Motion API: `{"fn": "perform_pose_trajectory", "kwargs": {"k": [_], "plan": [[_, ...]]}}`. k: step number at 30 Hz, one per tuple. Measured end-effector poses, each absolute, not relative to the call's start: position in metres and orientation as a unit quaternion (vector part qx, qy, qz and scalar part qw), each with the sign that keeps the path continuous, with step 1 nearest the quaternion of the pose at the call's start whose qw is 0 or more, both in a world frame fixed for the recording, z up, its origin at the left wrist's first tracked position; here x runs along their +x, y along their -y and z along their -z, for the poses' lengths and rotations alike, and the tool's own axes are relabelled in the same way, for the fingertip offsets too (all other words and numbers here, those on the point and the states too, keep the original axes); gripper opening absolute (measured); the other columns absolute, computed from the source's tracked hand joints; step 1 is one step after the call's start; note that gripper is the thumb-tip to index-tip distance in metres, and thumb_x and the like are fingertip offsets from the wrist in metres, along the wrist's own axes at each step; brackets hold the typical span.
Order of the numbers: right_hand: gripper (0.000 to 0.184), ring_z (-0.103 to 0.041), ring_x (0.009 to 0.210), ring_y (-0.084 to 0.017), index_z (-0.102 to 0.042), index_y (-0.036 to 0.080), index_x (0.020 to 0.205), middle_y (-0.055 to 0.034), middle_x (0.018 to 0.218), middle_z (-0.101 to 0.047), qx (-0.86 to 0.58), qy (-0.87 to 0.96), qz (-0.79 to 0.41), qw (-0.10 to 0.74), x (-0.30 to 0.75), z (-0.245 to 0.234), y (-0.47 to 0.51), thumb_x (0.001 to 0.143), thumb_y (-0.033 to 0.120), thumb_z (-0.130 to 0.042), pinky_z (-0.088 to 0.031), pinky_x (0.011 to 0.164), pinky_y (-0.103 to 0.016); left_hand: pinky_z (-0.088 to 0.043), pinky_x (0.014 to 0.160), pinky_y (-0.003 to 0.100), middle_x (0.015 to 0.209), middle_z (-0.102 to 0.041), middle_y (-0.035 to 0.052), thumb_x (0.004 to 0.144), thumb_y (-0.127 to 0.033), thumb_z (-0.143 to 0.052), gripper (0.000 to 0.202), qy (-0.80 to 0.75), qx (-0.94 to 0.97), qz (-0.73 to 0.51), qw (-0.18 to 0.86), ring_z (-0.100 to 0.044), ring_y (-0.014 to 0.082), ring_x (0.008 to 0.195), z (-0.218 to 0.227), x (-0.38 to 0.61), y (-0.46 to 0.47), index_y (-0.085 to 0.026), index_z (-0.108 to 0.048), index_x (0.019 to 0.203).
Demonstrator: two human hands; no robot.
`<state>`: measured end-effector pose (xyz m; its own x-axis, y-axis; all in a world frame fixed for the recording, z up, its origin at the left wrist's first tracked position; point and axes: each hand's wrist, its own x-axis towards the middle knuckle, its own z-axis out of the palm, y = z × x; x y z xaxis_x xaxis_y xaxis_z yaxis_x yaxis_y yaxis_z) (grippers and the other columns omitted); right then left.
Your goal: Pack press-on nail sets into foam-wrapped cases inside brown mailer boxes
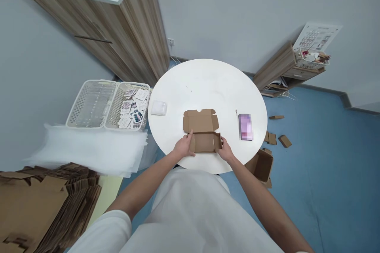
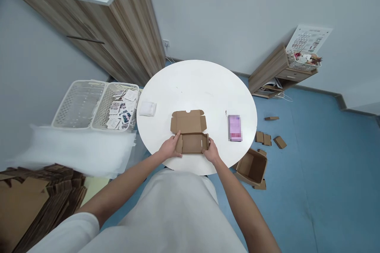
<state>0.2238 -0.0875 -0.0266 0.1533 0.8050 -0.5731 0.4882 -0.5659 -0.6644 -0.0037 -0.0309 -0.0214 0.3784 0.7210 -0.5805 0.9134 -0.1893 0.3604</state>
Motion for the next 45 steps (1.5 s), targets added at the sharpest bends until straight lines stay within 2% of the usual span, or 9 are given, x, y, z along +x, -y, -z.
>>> {"fn": "perform_pose_trajectory", "kwargs": {"k": [6, 11, 17, 21, 23, 26, 28, 33, 45], "plan": [[0.083, -0.052, 0.102, -0.019, -0.003, 0.022, 0.136, -0.0083, 0.125, -0.046, -0.706, 0.498, -0.488, 0.125, 0.236, 0.029, 0.088, 0.067, 0.017, -0.048, -0.045, 0.076, -0.03, -0.04, 0.073, 0.031, 0.11, -0.048, 0.0139, 0.047, -0.05, -0.072, 0.118, -0.537, 0.761, 0.145, 0.334, -0.054, 0.0291, 0.094, 0.021, -0.006, 0.028, -0.02, 0.0, 0.136], [0.069, -0.054, 0.097, -0.02, -0.014, 0.022, 0.134, -0.0072, 0.113, -0.053, -0.743, 0.514, -0.416, 0.1, 0.226, 0.029, 0.085, 0.074, 0.031, -0.046, -0.043, 0.079, -0.032, -0.041, 0.073, 0.031, 0.11, -0.048, 0.0146, 0.046, -0.05, -0.073, 0.119, -0.533, 0.762, 0.153, 0.333, -0.054, 0.0293, 0.094, 0.018, -0.003, 0.027, -0.02, -0.001, 0.136], [0.059, -0.054, 0.094, -0.017, -0.028, 0.021, 0.127, -0.0094, 0.122, -0.044, -0.703, 0.537, -0.444, 0.141, 0.211, 0.025, 0.084, 0.073, 0.034, -0.048, -0.044, 0.076, -0.029, -0.04, 0.071, 0.03, 0.112, -0.048, 0.0153, 0.046, -0.051, -0.073, 0.118, -0.536, 0.76, 0.152, 0.336, -0.054, 0.0296, 0.095, 0.018, -0.001, 0.028, -0.02, -0.002, 0.135], [0.04, -0.056, 0.086, -0.017, -0.039, 0.022, 0.113, -0.0066, 0.112, -0.052, -0.728, 0.512, -0.437, 0.129, 0.209, 0.028, 0.081, 0.074, 0.03, -0.046, -0.043, 0.07, -0.029, -0.04, 0.072, 0.031, 0.111, -0.048, 0.0146, 0.043, -0.052, -0.073, 0.123, -0.526, 0.764, 0.14, 0.347, -0.054, 0.03, 0.094, 0.019, -0.004, 0.03, -0.02, 0.001, 0.136], [0.032, -0.056, 0.079, -0.016, -0.041, 0.023, 0.104, -0.004, 0.105, -0.054, -0.749, 0.508, -0.411, 0.112, 0.208, 0.03, 0.079, 0.073, 0.024, -0.046, -0.042, 0.066, -0.028, -0.04, 0.072, 0.031, 0.111, -0.047, 0.0137, 0.048, -0.055, -0.069, 0.117, -0.517, 0.77, 0.12, 0.354, -0.054, 0.0292, 0.093, 0.022, -0.007, 0.032, -0.02, 0.001, 0.136], [0.029, -0.054, 0.078, -0.017, -0.042, 0.023, 0.096, -0.0018, 0.094, -0.055, -0.761, 0.536, -0.356, 0.085, 0.205, 0.033, 0.079, 0.068, 0.017, -0.046, -0.039, 0.063, -0.027, -0.039, 0.072, 0.031, 0.107, -0.049, 0.0113, 0.074, -0.049, -0.049, 0.083, -0.516, 0.775, 0.079, 0.356, -0.055, 0.0254, 0.091, 0.028, -0.012, 0.035, -0.023, -0.001, 0.136], [0.032, -0.052, 0.08, -0.018, -0.041, 0.022, 0.097, -0.0021, 0.092, -0.054, -0.759, 0.555, -0.33, 0.083, 0.201, 0.035, 0.081, 0.066, 0.014, -0.044, -0.038, 0.063, -0.027, -0.039, 0.071, 0.031, 0.102, -0.052, 0.01, 0.082, -0.034, -0.038, 0.067, -0.529, 0.771, 0.059, 0.35, -0.055, 0.023, 0.088, 0.031, -0.014, 0.037, -0.023, -0.001, 0.136], [0.056, -0.052, 0.081, -0.018, -0.029, 0.02, 0.117, -0.0045, 0.1, -0.053, -0.768, 0.537, -0.333, 0.104, 0.191, 0.042, 0.089, 0.064, 0.011, -0.043, -0.037, 0.065, -0.027, -0.039, 0.068, 0.029, 0.098, -0.056, 0.0098, 0.075, -0.018, -0.044, 0.081, -0.605, 0.726, 0.025, 0.326, -0.057, 0.022, 0.082, 0.034, -0.017, 0.042, -0.018, 0.011, 0.135], [0.062, -0.051, 0.092, -0.02, -0.034, 0.021, 0.12, -0.0061, 0.102, -0.053, -0.782, 0.511, -0.338, 0.112, 0.199, 0.049, 0.083, 0.06, 0.007, -0.043, -0.039, 0.07, -0.028, -0.039, 0.067, 0.027, 0.089, -0.059, 0.0039, 0.075, -0.022, -0.051, 0.082, -0.647, 0.675, -0.043, 0.352, -0.057, 0.0181, 0.076, 0.041, -0.007, 0.04, -0.02, 0.003, 0.136]]}}
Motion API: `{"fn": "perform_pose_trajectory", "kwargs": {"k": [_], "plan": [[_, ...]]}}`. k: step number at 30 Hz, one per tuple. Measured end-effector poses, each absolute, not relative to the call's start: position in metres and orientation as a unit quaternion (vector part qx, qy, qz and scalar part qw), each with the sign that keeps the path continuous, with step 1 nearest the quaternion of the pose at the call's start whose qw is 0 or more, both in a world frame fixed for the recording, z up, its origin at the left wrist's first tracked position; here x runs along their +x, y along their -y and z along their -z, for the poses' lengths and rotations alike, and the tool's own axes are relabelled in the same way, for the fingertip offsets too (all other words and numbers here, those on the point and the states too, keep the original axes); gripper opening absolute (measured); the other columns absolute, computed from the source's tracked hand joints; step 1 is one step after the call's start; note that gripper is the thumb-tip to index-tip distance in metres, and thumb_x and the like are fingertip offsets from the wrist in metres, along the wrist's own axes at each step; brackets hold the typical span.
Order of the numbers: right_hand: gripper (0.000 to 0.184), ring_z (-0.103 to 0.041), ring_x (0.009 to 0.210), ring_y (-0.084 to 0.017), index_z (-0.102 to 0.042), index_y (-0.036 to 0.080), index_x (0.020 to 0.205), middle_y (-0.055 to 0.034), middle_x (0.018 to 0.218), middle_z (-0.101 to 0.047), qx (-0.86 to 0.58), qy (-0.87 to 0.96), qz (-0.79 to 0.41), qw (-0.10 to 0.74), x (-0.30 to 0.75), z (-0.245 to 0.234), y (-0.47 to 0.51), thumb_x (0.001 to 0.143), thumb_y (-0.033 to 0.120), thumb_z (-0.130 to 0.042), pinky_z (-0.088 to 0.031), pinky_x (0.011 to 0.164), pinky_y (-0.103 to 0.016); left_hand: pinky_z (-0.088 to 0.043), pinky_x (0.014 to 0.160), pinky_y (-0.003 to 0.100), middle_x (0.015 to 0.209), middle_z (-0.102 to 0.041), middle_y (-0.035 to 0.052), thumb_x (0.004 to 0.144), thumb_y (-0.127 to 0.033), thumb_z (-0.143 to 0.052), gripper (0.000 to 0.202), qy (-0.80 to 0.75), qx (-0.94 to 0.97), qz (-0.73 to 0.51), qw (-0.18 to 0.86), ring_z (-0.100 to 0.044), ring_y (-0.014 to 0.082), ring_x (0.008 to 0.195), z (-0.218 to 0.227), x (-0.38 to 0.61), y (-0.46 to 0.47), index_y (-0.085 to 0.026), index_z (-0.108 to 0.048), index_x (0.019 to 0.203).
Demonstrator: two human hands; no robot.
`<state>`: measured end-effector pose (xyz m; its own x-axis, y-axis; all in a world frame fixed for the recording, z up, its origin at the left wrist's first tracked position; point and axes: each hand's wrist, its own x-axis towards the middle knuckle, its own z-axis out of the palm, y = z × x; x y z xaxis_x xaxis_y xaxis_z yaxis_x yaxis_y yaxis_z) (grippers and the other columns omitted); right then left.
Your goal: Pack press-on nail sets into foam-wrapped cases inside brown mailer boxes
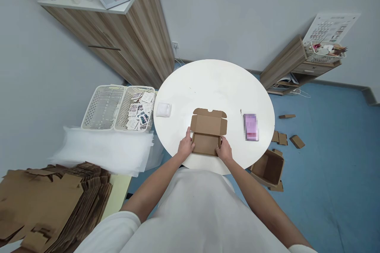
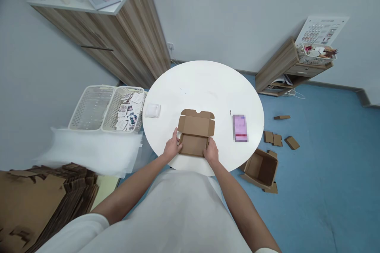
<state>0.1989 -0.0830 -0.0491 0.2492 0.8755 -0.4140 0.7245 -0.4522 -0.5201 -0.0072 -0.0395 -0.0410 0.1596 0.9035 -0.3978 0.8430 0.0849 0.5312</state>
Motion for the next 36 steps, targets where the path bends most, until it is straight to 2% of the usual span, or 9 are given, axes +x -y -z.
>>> {"fn": "perform_pose_trajectory", "kwargs": {"k": [6, 9, 11, 13, 18, 23, 26, 29, 36], "plan": [[0.063, -0.05, 0.094, -0.021, -0.03, 0.02, 0.124, -0.0073, 0.102, -0.051, -0.79, 0.503, -0.335, 0.109, 0.207, 0.049, 0.08, 0.063, 0.01, -0.043, -0.04, 0.073, -0.03, -0.041, 0.067, 0.026, 0.095, -0.058, 0.0049, 0.074, -0.031, -0.055, 0.068, -0.64, 0.646, -0.082, 0.407, -0.058, 0.0145, 0.071, 0.047, -0.006, 0.041, -0.018, -0.018, 0.13], [0.064, -0.05, 0.095, -0.021, -0.028, 0.019, 0.126, -0.0082, 0.104, -0.05, -0.783, 0.51, -0.342, 0.101, 0.207, 0.049, 0.083, 0.064, 0.011, -0.044, -0.04, 0.074, -0.03, -0.041, 0.064, 0.025, 0.09, -0.059, 0.0042, 0.072, -0.023, -0.054, 0.044, -0.644, 0.655, -0.047, 0.391, -0.057, 0.0154, 0.073, 0.048, -0.004, 0.041, -0.018, -0.04, 0.113], [0.062, -0.05, 0.095, -0.021, -0.03, 0.019, 0.125, -0.0081, 0.104, -0.051, -0.777, 0.514, -0.352, 0.095, 0.206, 0.048, 0.085, 0.065, 0.011, -0.044, -0.039, 0.074, -0.029, -0.039, 0.061, 0.024, 0.085, -0.06, 0.0038, 0.07, -0.017, -0.053, 0.03, -0.652, 0.665, -0.01, 0.364, -0.057, 0.017, 0.075, 0.047, -0.001, 0.04, -0.018, -0.047, 0.099], [0.059, -0.05, 0.093, -0.02, -0.031, 0.019, 0.123, -0.0074, 0.102, -0.052, -0.772, 0.515, -0.363, 0.088, 0.204, 0.048, 0.088, 0.065, 0.011, -0.043, -0.04, 0.073, -0.029, -0.038, 0.059, 0.024, 0.083, -0.059, 0.0038, 0.068, -0.012, -0.052, 0.026, -0.666, 0.665, 0.018, 0.338, -0.056, 0.018, 0.076, 0.045, 0.003, 0.038, -0.019, -0.048, 0.092], [0.058, -0.05, 0.094, -0.02, -0.031, 0.019, 0.123, -0.0078, 0.104, -0.052, -0.774, 0.511, -0.364, 0.086, 0.205, 0.048, 0.091, 0.066, 0.012, -0.043, -0.039, 0.074, -0.029, -0.037, 0.059, 0.025, 0.086, -0.059, 0.0045, 0.068, -0.01, -0.05, 0.025, -0.683, 0.662, 0.042, 0.307, -0.056, 0.0187, 0.078, 0.045, 0.011, 0.036, -0.02, -0.046, 0.091], [0.063, -0.048, 0.098, -0.021, -0.027, 0.019, 0.127, -0.0084, 0.108, -0.05, -0.761, 0.52, -0.372, 0.109, 0.215, 0.049, 0.087, 0.067, 0.015, -0.046, -0.039, 0.079, -0.03, -0.038, 0.062, 0.026, 0.087, -0.059, 0.0058, 0.072, -0.025, -0.052, 0.023, -0.673, 0.66, 0.005, 0.333, -0.055, 0.0193, 0.081, 0.047, 0.016, 0.04, -0.018, -0.048, 0.094], [0.064, -0.049, 0.097, -0.021, -0.027, 0.018, 0.128, -0.0091, 0.107, -0.049, -0.759, 0.518, -0.373, 0.126, 0.222, 0.05, 0.084, 0.067, 0.019, -0.047, -0.04, 0.079, -0.031, -0.04, 0.064, 0.027, 0.087, -0.059, 0.007, 0.072, -0.032, -0.054, 0.03, -0.672, 0.652, -0.027, 0.35, -0.056, 0.02, 0.081, 0.047, 0.022, 0.041, -0.016, -0.049, 0.096], [0.066, -0.049, 0.097, -0.021, -0.027, 0.018, 0.129, -0.0088, 0.108, -0.049, -0.761, 0.506, -0.376, 0.15, 0.231, 0.05, 0.079, 0.066, 0.022, -0.049, -0.041, 0.078, -0.031, -0.042, 0.069, 0.028, 0.093, -0.06, 0.0074, 0.071, -0.033, -0.056, 0.041, -0.667, 0.64, -0.071, 0.375, -0.056, 0.0189, 0.082, 0.047, 0.029, 0.039, -0.015, -0.046, 0.108], [0.065, -0.051, 0.07, -0.014, -0.027, 0.018, 0.129, -0.0072, 0.108, -0.049, -0.757, 0.465, -0.41, 0.206, 0.251, 0.048, 0.072, 0.069, 0.033, -0.048, -0.043, 0.072, -0.029, -0.044, 0.078, 0.027, 0.106, -0.057, 0.0103, 0.075, -0.037, -0.053, 0.054, -0.665, 0.581, -0.152, 0.445, -0.056, 0.0168, 0.092, 0.048, 0.04, 0.039, -0.013, -0.037, 0.121]]}}
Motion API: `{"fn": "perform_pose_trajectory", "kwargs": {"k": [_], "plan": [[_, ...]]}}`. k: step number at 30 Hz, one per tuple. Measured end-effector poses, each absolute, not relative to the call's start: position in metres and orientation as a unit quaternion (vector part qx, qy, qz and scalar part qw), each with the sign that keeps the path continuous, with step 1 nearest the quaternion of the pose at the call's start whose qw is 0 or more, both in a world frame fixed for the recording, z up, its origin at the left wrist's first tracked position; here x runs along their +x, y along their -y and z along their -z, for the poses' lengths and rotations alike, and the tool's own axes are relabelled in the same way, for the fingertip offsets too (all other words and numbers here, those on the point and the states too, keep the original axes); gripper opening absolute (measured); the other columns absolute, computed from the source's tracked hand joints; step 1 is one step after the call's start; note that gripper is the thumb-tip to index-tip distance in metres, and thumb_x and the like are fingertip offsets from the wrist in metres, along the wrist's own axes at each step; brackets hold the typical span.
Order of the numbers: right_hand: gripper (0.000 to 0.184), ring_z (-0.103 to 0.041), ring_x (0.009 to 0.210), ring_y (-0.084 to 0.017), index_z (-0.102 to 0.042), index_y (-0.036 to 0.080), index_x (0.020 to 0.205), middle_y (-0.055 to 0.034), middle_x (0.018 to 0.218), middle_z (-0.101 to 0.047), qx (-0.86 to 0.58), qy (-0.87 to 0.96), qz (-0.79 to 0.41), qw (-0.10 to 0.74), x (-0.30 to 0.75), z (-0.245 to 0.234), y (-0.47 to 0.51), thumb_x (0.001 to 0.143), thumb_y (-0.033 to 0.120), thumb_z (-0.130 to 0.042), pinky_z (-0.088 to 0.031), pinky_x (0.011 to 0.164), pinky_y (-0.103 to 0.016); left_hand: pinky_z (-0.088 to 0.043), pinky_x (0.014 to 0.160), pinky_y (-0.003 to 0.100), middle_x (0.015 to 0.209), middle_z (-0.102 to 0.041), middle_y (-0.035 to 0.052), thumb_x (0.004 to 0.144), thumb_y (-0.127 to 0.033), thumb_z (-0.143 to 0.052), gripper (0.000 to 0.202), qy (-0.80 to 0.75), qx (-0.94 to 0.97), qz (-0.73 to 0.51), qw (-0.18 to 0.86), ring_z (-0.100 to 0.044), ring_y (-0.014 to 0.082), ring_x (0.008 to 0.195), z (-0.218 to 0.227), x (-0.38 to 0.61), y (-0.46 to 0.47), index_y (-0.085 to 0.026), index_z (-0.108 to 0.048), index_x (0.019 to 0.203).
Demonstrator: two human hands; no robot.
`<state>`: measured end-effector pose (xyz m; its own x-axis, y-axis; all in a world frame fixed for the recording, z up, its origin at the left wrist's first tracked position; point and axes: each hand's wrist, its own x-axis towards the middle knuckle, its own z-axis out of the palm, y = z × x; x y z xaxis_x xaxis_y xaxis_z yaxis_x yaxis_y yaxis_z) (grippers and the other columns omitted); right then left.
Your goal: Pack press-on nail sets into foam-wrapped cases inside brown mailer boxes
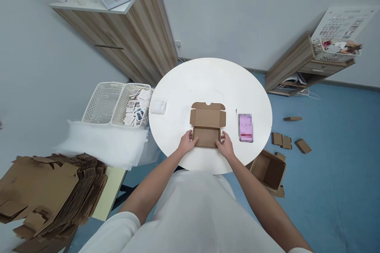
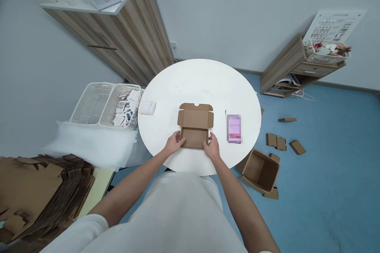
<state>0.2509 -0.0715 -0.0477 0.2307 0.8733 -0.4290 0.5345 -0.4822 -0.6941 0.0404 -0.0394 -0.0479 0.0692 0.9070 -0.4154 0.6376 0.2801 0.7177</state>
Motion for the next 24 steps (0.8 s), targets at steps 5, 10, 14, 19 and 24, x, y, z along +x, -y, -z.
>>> {"fn": "perform_pose_trajectory", "kwargs": {"k": [5, 10, 14, 19, 24], "plan": [[0.066, -0.048, 0.066, -0.013, -0.029, 0.017, 0.127, -0.0073, 0.107, -0.048, -0.751, 0.463, -0.416, 0.22, 0.253, 0.048, 0.076, 0.068, 0.038, -0.05, -0.043, 0.07, -0.029, -0.044, 0.081, 0.028, 0.111, -0.055, 0.0132, 0.074, -0.037, -0.054, 0.059, -0.666, 0.56, -0.171, 0.462, -0.052, 0.0185, 0.101, 0.049, 0.039, 0.048, -0.011, -0.034, 0.124], [0.064, -0.047, 0.079, -0.016, -0.03, 0.018, 0.125, -0.0099, 0.113, -0.044, -0.759, 0.467, -0.369, 0.264, 0.25, 0.041, 0.084, 0.07, 0.043, -0.049, -0.041, 0.076, -0.032, -0.044, 0.081, 0.031, 0.115, -0.052, 0.0138, 0.074, -0.04, -0.055, 0.061, -0.674, 0.545, -0.176, 0.467, -0.051, 0.0206, 0.105, 0.046, 0.027, 0.056, -0.014, -0.034, 0.125], [0.059, -0.042, 0.097, -0.021, -0.027, 0.019, 0.125, -0.0118, 0.12, -0.038, -0.743, 0.51, -0.286, 0.325, 0.239, 0.027, 0.088, 0.074, 0.04, -0.047, -0.037, 0.083, -0.036, -0.044, 0.081, 0.031, 0.12, -0.048, 0.0139, 0.075, -0.043, -0.054, 0.062, -0.687, 0.533, -0.18, 0.459, -0.048, 0.0215, 0.109, 0.043, 0.006, 0.06, -0.015, -0.033, 0.126], [0.056, -0.038, 0.107, -0.025, -0.028, 0.018, 0.124, -0.0133, 0.119, -0.039, -0.686, 0.585, -0.254, 0.35, 0.201, 0.005, 0.081, 0.074, 0.033, -0.047, -0.036, 0.086, -0.043, -0.043, 0.083, 0.03, 0.127, -0.041, 0.0123, 0.077, -0.042, -0.052, 0.058, -0.721, 0.51, -0.205, 0.422, -0.044, 0.0207, 0.113, 0.041, -0.039, 0.047, -0.017, -0.033, 0.126], [0.041, -0.049, 0.09, -0.02, -0.043, 0.021, 0.114, -0.0085, 0.104, -0.052, -0.605, 0.63, -0.388, 0.294, 0.133, -0.004, 0.05, 0.075, 0.03, -0.047, -0.042, 0.08, -0.038, -0.043, 0.083, 0.03, 0.129, -0.037, 0.0127, 0.077, -0.044, -0.05, 0.056, -0.74, 0.481, -0.262, 0.39, -0.044, 0.0209, 0.112, 0.041, -0.097, 0.011, -0.018, -0.035, 0.124]]}}
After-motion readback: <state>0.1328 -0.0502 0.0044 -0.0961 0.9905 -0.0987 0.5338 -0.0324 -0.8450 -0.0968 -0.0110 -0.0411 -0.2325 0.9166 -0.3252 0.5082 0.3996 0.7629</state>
